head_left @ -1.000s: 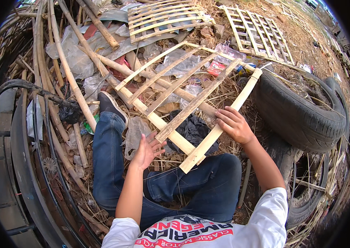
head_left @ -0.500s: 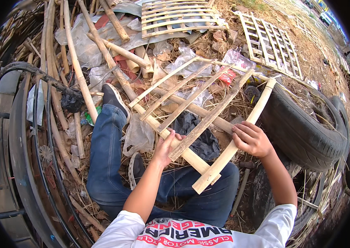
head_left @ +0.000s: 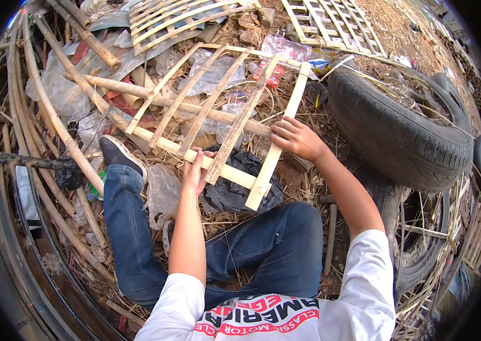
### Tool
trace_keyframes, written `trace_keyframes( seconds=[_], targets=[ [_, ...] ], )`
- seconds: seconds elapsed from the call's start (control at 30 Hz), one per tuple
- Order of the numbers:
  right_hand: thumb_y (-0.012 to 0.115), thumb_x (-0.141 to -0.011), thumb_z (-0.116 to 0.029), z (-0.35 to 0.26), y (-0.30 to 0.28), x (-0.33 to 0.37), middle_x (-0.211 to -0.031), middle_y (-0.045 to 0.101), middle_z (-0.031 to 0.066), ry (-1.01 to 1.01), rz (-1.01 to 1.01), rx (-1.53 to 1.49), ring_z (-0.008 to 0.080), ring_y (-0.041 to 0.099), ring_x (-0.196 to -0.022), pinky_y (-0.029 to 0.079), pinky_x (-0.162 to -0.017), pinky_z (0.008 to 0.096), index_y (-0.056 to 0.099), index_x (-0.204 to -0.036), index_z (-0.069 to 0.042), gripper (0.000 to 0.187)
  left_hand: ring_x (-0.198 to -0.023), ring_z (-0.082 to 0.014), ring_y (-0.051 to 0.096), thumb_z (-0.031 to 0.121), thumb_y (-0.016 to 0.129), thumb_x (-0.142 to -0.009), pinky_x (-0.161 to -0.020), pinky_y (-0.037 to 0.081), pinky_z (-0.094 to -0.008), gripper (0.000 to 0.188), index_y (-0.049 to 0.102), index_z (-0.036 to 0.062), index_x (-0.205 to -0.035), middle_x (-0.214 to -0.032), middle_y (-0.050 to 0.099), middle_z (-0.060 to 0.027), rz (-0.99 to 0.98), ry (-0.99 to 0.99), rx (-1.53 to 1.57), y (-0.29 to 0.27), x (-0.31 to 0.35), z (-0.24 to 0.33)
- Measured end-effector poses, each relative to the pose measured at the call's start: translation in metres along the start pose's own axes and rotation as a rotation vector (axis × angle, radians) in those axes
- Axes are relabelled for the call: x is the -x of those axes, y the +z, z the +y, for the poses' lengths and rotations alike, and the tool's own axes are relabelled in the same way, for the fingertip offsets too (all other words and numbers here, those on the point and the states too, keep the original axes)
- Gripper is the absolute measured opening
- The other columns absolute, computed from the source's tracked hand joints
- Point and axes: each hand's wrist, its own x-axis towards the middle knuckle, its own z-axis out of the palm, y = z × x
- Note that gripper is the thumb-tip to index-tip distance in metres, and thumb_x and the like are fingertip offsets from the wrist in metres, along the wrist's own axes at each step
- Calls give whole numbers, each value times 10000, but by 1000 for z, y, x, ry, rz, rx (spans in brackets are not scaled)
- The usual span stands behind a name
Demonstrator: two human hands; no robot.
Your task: The person builds a small bamboo grid by hand, positioning thin bamboo strips into a lattice and securing them with nails and a hammer.
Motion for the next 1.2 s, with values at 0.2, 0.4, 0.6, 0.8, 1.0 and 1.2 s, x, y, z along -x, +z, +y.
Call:
trace_keyframes(
  seconds=[0.2, 0.4, 0.6, 0.8, 1.0, 1.2],
  targets=[
    [582, -803, -121, 11, 6, 40, -1150, 637, 87, 186, -44, 14, 264, 576, -1159, 447, -1033, 421, 602, -998, -75, 202, -841, -224, 691, 205, 570, -986, -719, 598, -384, 159, 497, 108, -1088, -965, 685, -148, -15, -1, -63, 16, -7, -40],
    [766, -709, -101, -8, -17, 66, -1366, 496, 137, 694, -241, -168, 327, 472, -1281, 399, -1063, 452, 460, -1328, -78, 691, -828, -212, 679, 219, 562, -992, -717, 577, -382, 176, 498, 120, -1122, -944, 687, -131, 97, -11, -179, 2, 1, -65],
    [890, -609, -223, -42, -14, 96, -1460, 393, 209, 1100, -107, -655, 369, 368, -1363, 318, -1129, 434, 317, -1449, -58, 1030, -1139, -274, 578, 372, 640, -938, -989, 444, -362, 579, 408, 31, -1344, -1235, 588, -200, 29, -19, -716, 19, 44, -60],
    [878, -613, -175, -49, -13, 100, -1494, 351, 198, 1171, -152, -577, 378, 310, -1398, 285, -1161, 432, 316, -1453, -60, 1017, -1157, -353, 557, 402, 816, -684, -922, 429, -400, 875, 442, 53, -1394, -1260, 580, -225, -445, -31, -1896, 63, 126, 5],
    [863, -632, -155, -50, -6, 98, -1496, 348, 200, 1210, -119, -621, 375, 299, -1403, 273, -1168, 431, 337, -1447, -63, 975, -808, -368, 628, 156, 779, -653, -788, 441, -417, 231, 703, 26, -828, -810, 683, -154, -343, -152, -1823, 32, 155, 134],
    [851, -646, -143, -54, -5, 95, -1498, 339, 215, 1212, -127, -576, 386, 286, -1409, 280, -1164, 436, 350, -1439, -68, 941, -805, -458, 628, 64, 672, -781, -711, 475, -493, 238, 643, -26, -1000, -872, 661, -221, 703, 750, -2280, -54, 159, 388]
  ],
)
